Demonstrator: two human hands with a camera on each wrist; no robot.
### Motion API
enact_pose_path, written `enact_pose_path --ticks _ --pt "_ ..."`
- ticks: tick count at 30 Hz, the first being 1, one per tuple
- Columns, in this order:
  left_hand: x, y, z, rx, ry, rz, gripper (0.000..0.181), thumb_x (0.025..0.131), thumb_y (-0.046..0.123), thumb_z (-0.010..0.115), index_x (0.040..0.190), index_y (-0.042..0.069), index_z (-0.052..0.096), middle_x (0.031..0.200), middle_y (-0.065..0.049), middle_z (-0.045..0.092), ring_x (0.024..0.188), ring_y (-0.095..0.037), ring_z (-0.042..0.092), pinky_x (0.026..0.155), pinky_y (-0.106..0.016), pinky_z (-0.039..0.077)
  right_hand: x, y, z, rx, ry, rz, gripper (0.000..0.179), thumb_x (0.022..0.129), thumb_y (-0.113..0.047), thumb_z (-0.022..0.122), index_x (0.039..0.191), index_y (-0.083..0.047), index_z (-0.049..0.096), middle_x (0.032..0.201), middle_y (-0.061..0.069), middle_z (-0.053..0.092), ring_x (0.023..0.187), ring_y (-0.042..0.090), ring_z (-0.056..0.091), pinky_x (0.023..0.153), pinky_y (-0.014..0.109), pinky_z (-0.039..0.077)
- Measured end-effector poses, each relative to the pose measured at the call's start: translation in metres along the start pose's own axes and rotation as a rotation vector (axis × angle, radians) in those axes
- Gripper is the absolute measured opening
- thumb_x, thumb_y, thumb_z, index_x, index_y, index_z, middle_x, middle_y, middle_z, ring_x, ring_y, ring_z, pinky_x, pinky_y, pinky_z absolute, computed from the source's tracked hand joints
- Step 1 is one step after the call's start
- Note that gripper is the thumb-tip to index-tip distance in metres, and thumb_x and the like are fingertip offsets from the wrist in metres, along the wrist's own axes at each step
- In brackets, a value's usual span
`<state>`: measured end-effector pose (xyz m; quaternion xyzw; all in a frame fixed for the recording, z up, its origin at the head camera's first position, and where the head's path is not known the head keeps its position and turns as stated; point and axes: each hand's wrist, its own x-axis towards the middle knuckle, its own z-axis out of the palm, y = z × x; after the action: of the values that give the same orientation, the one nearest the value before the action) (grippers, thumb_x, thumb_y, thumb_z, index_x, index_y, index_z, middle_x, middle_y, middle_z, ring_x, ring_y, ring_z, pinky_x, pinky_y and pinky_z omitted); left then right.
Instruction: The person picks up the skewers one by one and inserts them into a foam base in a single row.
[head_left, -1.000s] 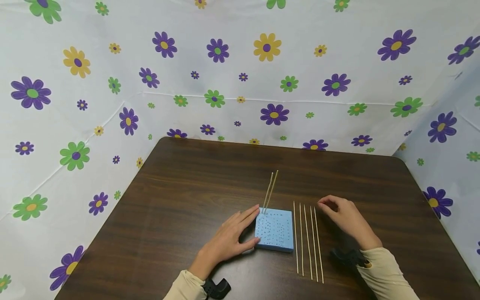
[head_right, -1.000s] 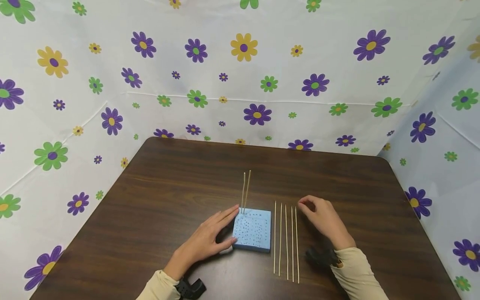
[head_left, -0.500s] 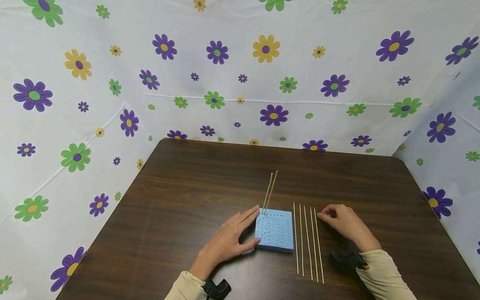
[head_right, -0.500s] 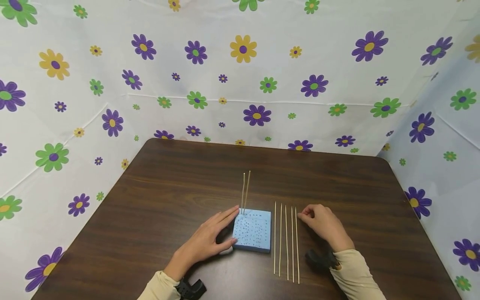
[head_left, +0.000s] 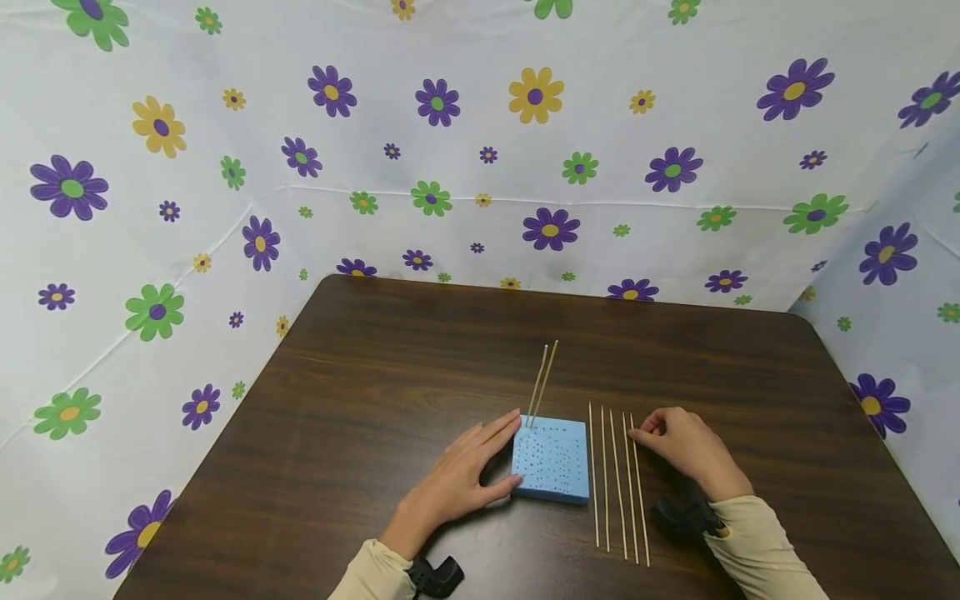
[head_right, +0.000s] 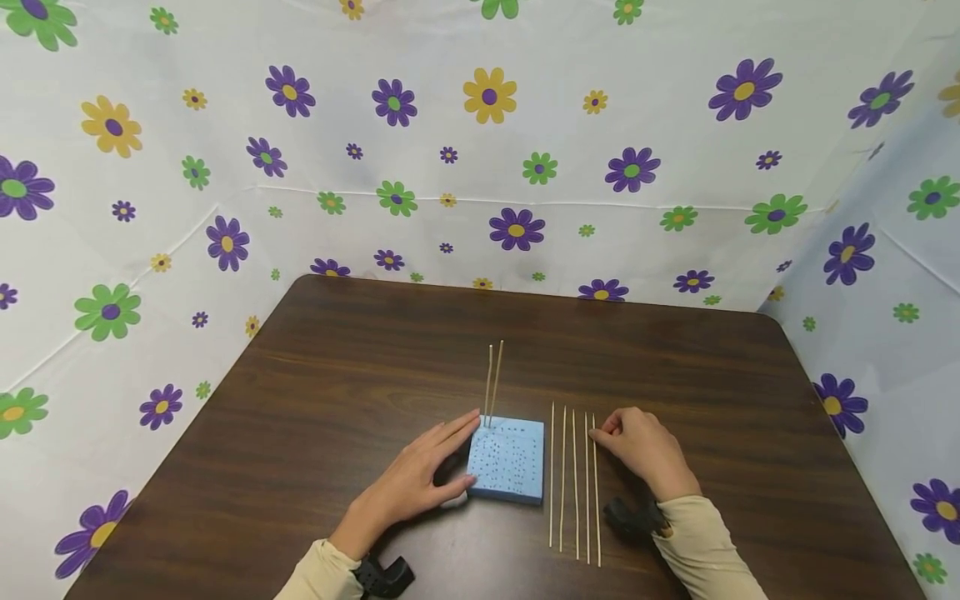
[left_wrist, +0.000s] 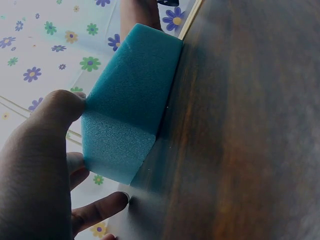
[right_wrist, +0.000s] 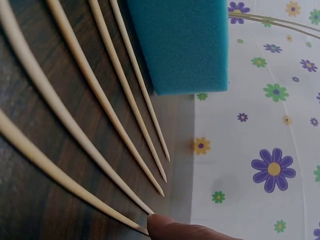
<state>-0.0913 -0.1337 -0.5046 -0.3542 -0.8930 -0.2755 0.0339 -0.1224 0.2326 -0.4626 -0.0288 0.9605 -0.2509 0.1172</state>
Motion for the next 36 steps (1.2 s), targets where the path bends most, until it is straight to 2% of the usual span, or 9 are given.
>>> enact_pose_path --ticks 12,20,29,36 --pt "-0.0001 -0.0009 -0.0003 -0.007 -0.004 -0.004 0.077 0.102 0.046 0.064 0.166 0.019 0.031 0.172 0.001 0.032 0.153 -0.020 0.042 0.124 -0.058 0.036 0.0003 -0.0030 0.0019 0.003 0.023 -0.020 0.021 0.097 -0.026 0.072 0.090 -0.006 0.072 0.080 0.001 0.064 0.068 0.014 0.052 0.060 0.030 0.042" --pt "-0.0010 -0.0010 0.0003 -0.008 -0.001 -0.005 0.077 0.102 0.046 0.064 0.165 0.018 0.032 0.172 0.003 0.032 0.153 -0.020 0.042 0.124 -0.058 0.037 0.0013 -0.0048 0.0019 0.014 -0.001 0.021 0.017 0.095 -0.016 0.063 0.095 -0.003 0.073 0.082 0.003 0.067 0.067 0.016 0.053 0.060 0.030 0.043" --pt "-0.0003 0.0008 -0.0015 -0.011 -0.005 -0.003 0.076 0.103 0.048 0.061 0.166 0.018 0.030 0.172 0.000 0.032 0.154 -0.020 0.041 0.124 -0.058 0.037 0.0030 -0.0090 -0.0021 -0.016 0.002 0.039 0.014 0.090 -0.015 0.064 0.088 -0.005 0.074 0.079 0.002 0.069 0.065 0.016 0.053 0.059 0.031 0.043" --pt "0.0000 0.0003 -0.0014 0.006 0.017 0.023 0.075 0.103 0.050 0.059 0.165 0.016 0.032 0.171 -0.003 0.035 0.152 -0.021 0.044 0.122 -0.059 0.039 0.0040 -0.0092 -0.0049 -0.037 -0.027 0.043 0.016 0.094 -0.017 0.066 0.088 -0.005 0.074 0.082 0.005 0.070 0.066 0.017 0.055 0.062 0.035 0.047"
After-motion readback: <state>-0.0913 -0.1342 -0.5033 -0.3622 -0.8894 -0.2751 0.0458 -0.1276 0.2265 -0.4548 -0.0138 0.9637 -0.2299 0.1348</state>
